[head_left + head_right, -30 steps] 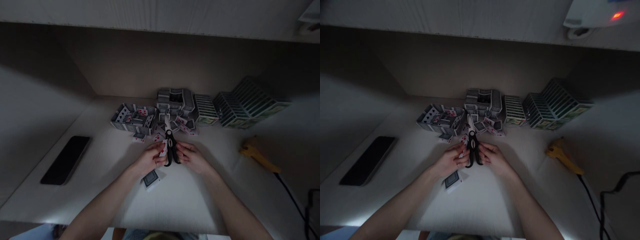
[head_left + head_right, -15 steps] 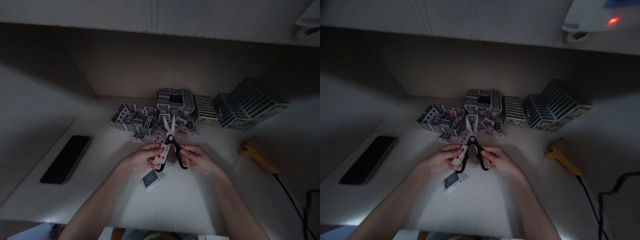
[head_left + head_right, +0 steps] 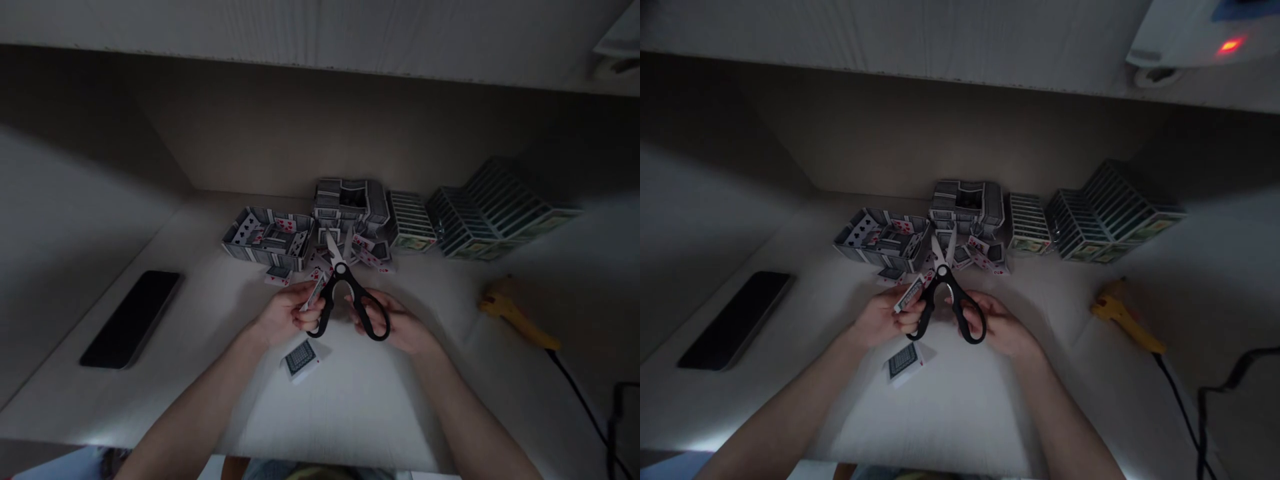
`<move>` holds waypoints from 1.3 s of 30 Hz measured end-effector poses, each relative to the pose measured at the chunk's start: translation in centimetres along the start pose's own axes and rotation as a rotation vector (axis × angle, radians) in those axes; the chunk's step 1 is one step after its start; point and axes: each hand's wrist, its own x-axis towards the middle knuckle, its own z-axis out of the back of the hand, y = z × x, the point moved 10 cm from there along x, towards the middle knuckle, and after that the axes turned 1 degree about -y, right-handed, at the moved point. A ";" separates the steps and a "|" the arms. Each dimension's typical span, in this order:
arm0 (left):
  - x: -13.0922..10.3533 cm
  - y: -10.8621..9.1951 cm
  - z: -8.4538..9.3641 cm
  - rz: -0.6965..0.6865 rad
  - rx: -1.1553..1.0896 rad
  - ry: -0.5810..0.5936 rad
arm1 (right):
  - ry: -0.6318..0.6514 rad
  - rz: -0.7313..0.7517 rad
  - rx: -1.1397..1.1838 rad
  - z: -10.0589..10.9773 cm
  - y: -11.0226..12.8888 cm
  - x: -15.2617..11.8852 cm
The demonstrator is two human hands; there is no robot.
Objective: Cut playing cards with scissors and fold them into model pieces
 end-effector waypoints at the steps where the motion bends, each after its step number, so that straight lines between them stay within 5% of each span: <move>1: 0.0 0.1 0.1 -0.003 -0.005 -0.009 | 0.051 0.003 -0.013 -0.6 -0.2 0.1; 5: 0.2 1.0 0.3 0.044 -0.005 -0.026 | 0.211 -0.008 0.016 -2.4 -1.0 0.3; 12: 0.4 0.7 0.3 -0.051 0.069 -0.049 | 0.231 -0.057 0.135 -3.5 -1.9 0.6; 20: 0.8 -0.2 1.8 -0.236 0.227 -0.225 | 0.113 -0.005 0.178 -2.3 -0.7 0.9; 28: -0.7 -4.3 4.0 -0.507 0.289 -0.506 | 0.060 -0.048 0.172 -2.2 -1.2 0.9; 39: -2.9 -6.6 4.3 -0.764 0.766 -0.734 | -0.026 -0.154 0.035 -1.9 -3.1 0.9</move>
